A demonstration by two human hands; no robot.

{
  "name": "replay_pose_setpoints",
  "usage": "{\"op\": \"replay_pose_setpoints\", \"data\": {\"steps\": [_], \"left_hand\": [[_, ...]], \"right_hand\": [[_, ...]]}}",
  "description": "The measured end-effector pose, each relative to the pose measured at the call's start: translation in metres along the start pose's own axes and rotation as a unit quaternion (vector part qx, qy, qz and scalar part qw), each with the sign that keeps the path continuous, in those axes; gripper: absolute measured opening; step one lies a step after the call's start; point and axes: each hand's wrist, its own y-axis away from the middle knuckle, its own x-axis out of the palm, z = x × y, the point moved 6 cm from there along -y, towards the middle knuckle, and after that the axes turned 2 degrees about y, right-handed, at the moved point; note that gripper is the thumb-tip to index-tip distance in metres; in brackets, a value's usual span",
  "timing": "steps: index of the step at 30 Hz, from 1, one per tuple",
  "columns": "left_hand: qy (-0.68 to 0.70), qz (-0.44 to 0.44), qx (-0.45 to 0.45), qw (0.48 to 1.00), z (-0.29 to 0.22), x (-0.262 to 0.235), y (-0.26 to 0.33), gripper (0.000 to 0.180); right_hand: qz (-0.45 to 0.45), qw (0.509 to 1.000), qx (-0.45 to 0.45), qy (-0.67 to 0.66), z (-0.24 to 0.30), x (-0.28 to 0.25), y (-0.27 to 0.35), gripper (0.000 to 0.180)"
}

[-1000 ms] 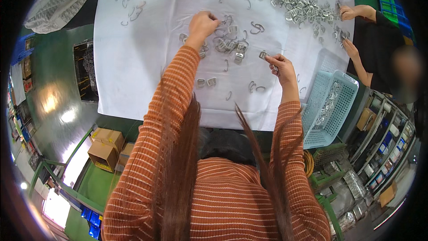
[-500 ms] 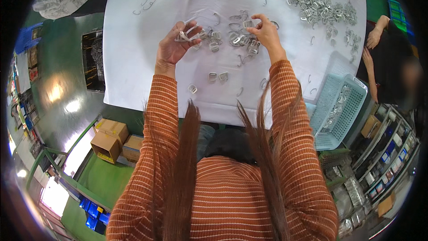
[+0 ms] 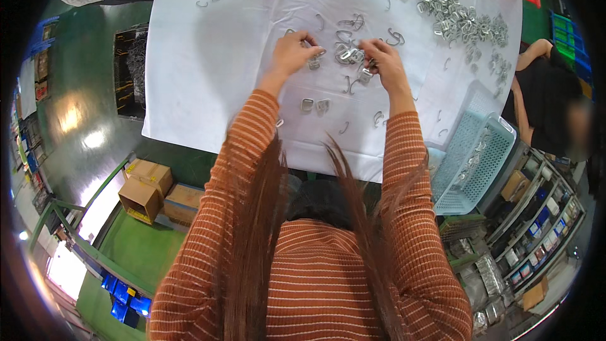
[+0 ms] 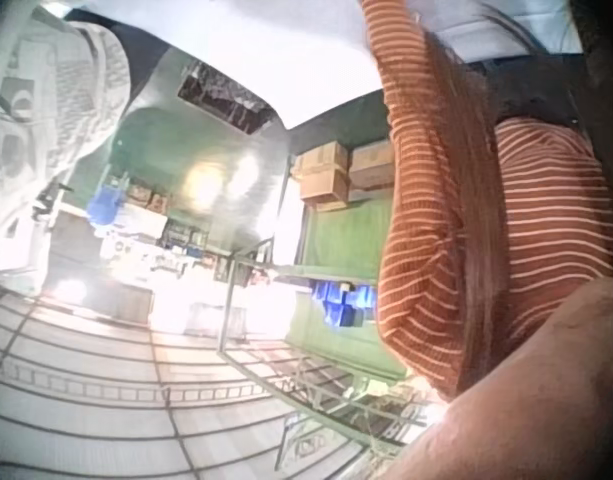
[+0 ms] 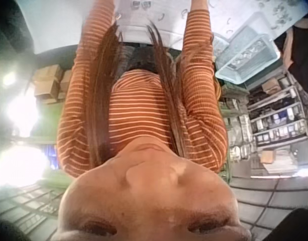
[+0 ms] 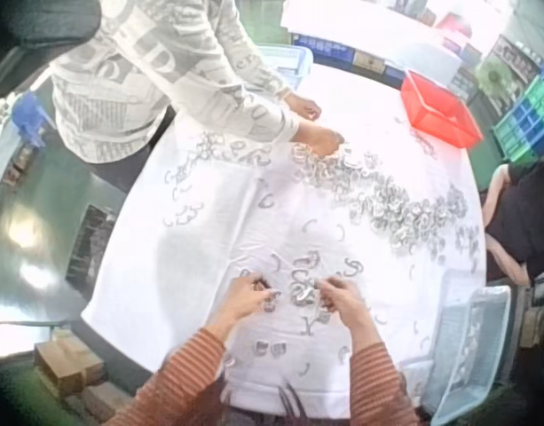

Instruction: The person sorts small metal hardware components on a white-covered table, separating buckles from hooks by hand. The person places sorted buckles into a blue basket while hooks remain on the table. Coworkers are also sorting parts at the same table.

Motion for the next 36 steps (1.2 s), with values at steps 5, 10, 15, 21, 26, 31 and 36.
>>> {"op": "replay_pose_setpoints", "data": {"steps": [5,10,15,21,26,31,36], "left_hand": [[0.206,0.015,-0.054,0.977,0.032,-0.050,0.018,0.026],[-0.079,-0.123,-0.021,0.989,0.029,-0.082,0.021,0.027],[0.255,0.053,-0.102,0.960,0.043,-0.081,0.025,0.024],[0.566,0.107,-0.019,0.817,0.027,-0.071,0.029,0.024],[0.109,-0.132,-0.077,0.982,0.055,-0.066,-0.005,0.026],[0.061,-0.087,-0.078,0.991,0.040,-0.055,-0.013,0.026],[-0.034,-0.097,-0.057,0.993,0.042,-0.072,-0.004,0.028]], "right_hand": [[-0.182,0.842,-0.066,0.503,0.014,0.038,-0.011,0.029],[-0.150,0.886,-0.055,0.435,-0.005,0.024,-0.014,0.023],[-0.153,0.912,-0.051,0.378,0.001,0.025,0.005,0.020],[-0.161,0.875,-0.104,0.444,-0.004,0.034,-0.005,0.023],[0.007,0.998,0.026,0.063,-0.007,0.021,0.008,0.024],[0.131,0.956,-0.049,-0.256,0.004,0.035,0.030,0.020],[0.078,0.997,-0.020,-0.023,0.007,0.060,0.005,0.022]]}}
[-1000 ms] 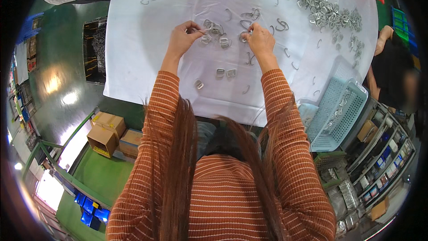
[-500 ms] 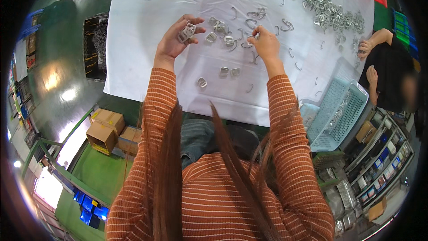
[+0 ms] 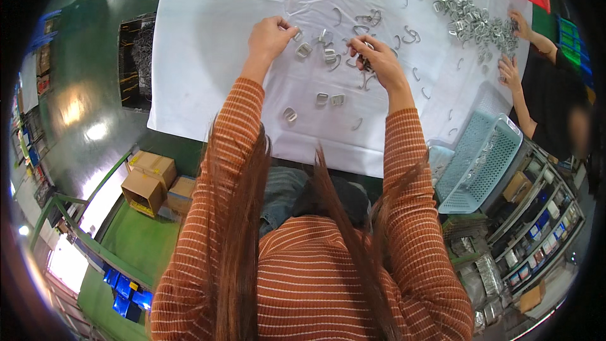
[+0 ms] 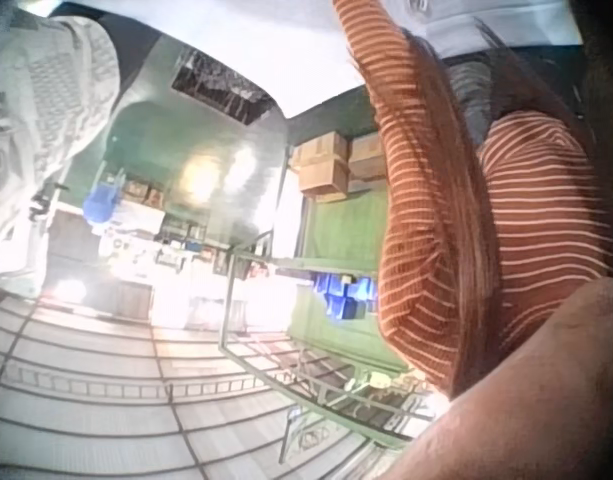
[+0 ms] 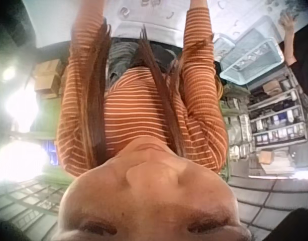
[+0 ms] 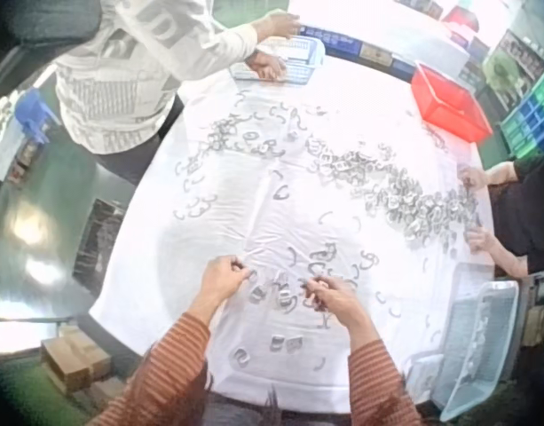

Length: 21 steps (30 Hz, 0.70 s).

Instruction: The person sorts small metal hardware components on a white-covered table, separating buckles from hooks by hand. The person places sorted buckles into a blue basket while hooks remain on the table. Coworkers are also sorting parts at the same table.

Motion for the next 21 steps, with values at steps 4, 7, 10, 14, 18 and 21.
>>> {"op": "replay_pose_setpoints", "data": {"steps": [4,7,10,14,18,21], "left_hand": [[0.151,0.093,-0.064,0.982,0.002,-0.010,0.013,0.027],[0.171,0.107,-0.076,0.976,0.004,-0.016,0.020,0.024],[0.078,0.029,-0.015,0.996,0.031,-0.022,0.018,0.021],[0.234,0.109,-0.107,0.960,0.028,-0.025,0.031,0.025],[0.454,0.254,-0.065,0.851,0.023,-0.017,0.038,0.020],[0.580,0.217,-0.051,0.784,0.003,-0.019,0.052,0.019]], "right_hand": [[-0.048,0.978,-0.024,0.202,0.019,0.019,-0.023,0.021],[-0.125,0.891,-0.109,0.422,0.027,0.023,-0.041,0.019],[-0.156,0.836,-0.129,0.510,0.028,0.032,-0.047,0.022],[-0.038,0.982,-0.017,0.186,0.038,0.029,-0.030,0.030],[0.019,0.999,-0.032,-0.003,0.033,0.014,-0.030,0.036],[0.078,0.978,-0.057,-0.183,0.041,0.014,-0.020,0.040]]}}
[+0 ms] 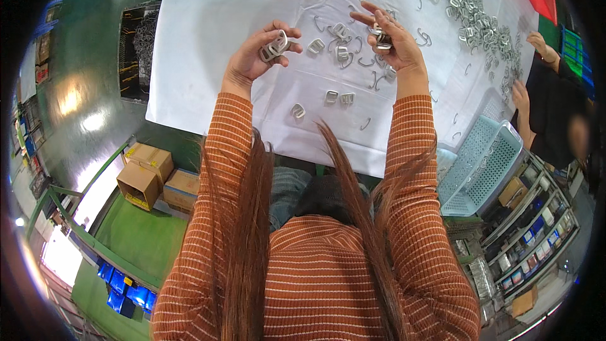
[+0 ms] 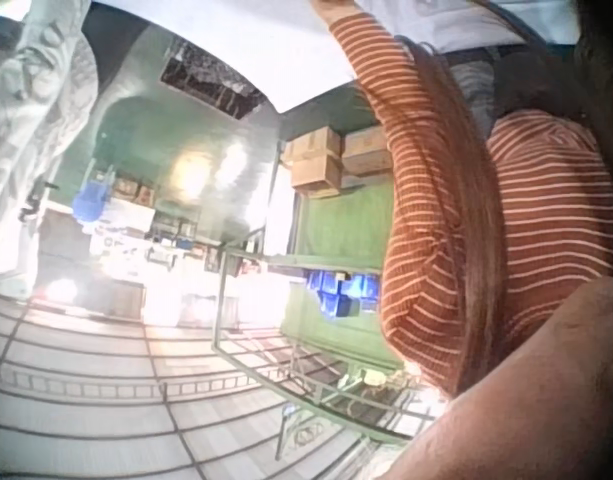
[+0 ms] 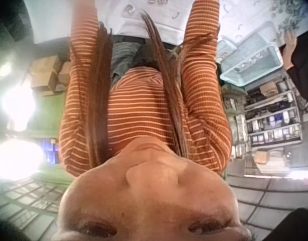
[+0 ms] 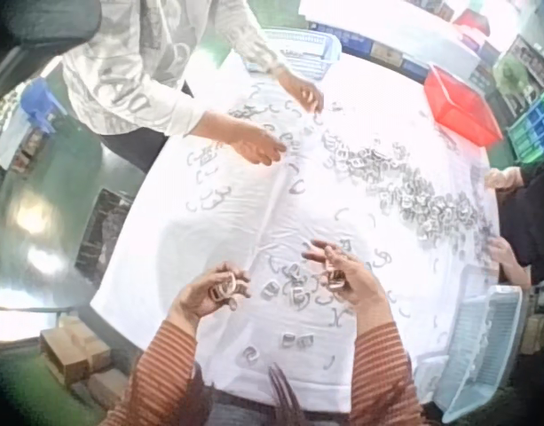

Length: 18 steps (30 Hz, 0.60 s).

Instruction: The person sorts small metal hardware components on a white-covered table, separating buckles from hooks by hand. The person places sorted buckles into a blue basket while hooks remain on the table. Coworkers are also sorting parts at the same table.

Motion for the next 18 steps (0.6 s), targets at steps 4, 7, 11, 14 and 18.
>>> {"op": "replay_pose_setpoints", "data": {"steps": [4,7,11,14,18], "left_hand": [[-0.143,-0.068,-0.008,0.987,0.014,-0.010,-0.018,0.021],[-0.463,-0.175,0.022,0.869,0.032,-0.021,-0.032,0.028],[-0.667,-0.221,0.136,0.699,0.041,0.005,-0.025,0.031],[-0.671,-0.193,0.102,0.709,0.044,0.002,-0.028,0.033],[-0.669,-0.202,0.127,0.704,0.037,0.005,-0.019,0.030]], "right_hand": [[0.048,0.997,0.012,-0.061,0.000,0.004,0.006,0.040],[-0.049,0.995,0.068,0.062,-0.009,-0.011,0.007,0.038],[-0.143,0.981,0.050,0.124,-0.012,-0.033,0.016,0.033],[-0.200,0.969,0.011,0.147,-0.010,-0.051,0.026,0.030],[-0.175,0.984,-0.018,-0.005,-0.009,-0.061,0.032,0.023]]}}
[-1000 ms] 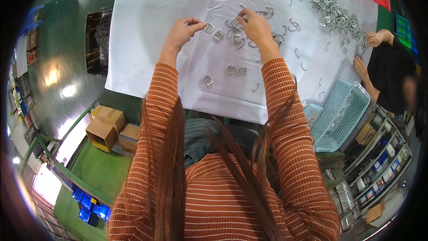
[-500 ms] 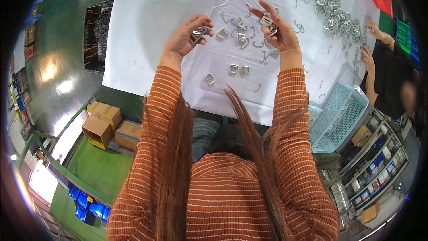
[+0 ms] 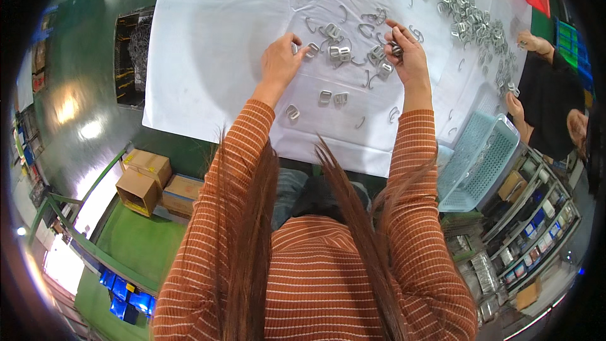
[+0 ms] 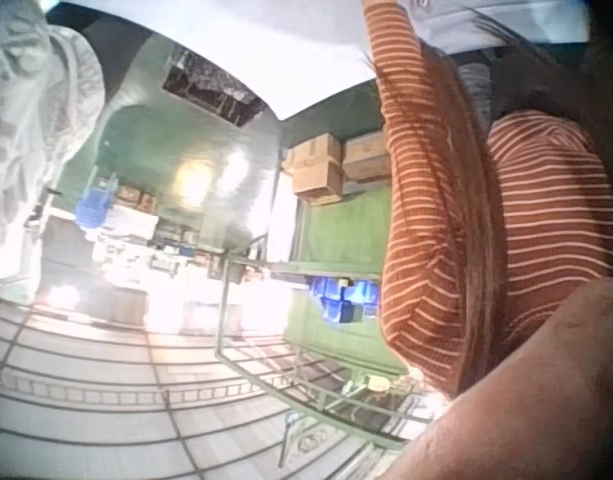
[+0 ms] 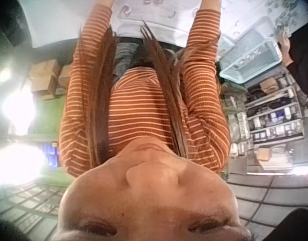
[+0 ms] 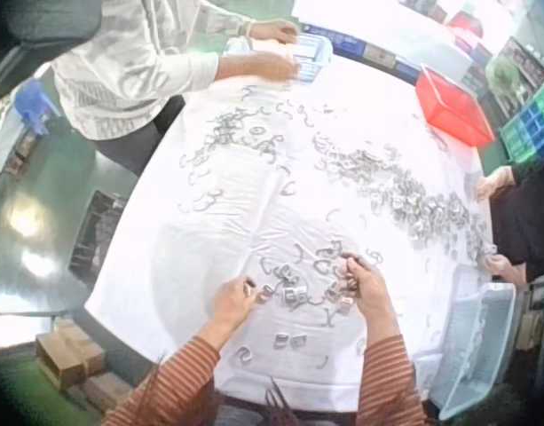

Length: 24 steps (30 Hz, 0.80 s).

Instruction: The person sorts small metal hardware components on a white-covered table, separating buckles from hooks by hand. The person places sorted buckles into a blue basket while hooks remain on the table. Coworkers are also sorting parts at the same table.

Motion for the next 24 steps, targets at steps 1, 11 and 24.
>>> {"op": "replay_pose_setpoints", "data": {"steps": [1,11,24], "left_hand": [[0.000,-0.031,0.010,0.999,-0.003,-0.004,0.003,0.028],[0.242,0.182,-0.023,0.953,0.003,0.019,0.009,0.024],[0.484,0.238,-0.134,0.831,-0.067,0.042,0.028,0.019]], "right_hand": [[0.010,0.999,0.028,-0.029,-0.006,0.001,-0.001,0.022],[-0.099,0.768,-0.096,0.626,-0.052,0.038,0.014,0.033],[0.197,0.954,0.045,-0.219,-0.016,0.027,0.064,0.021]]}}
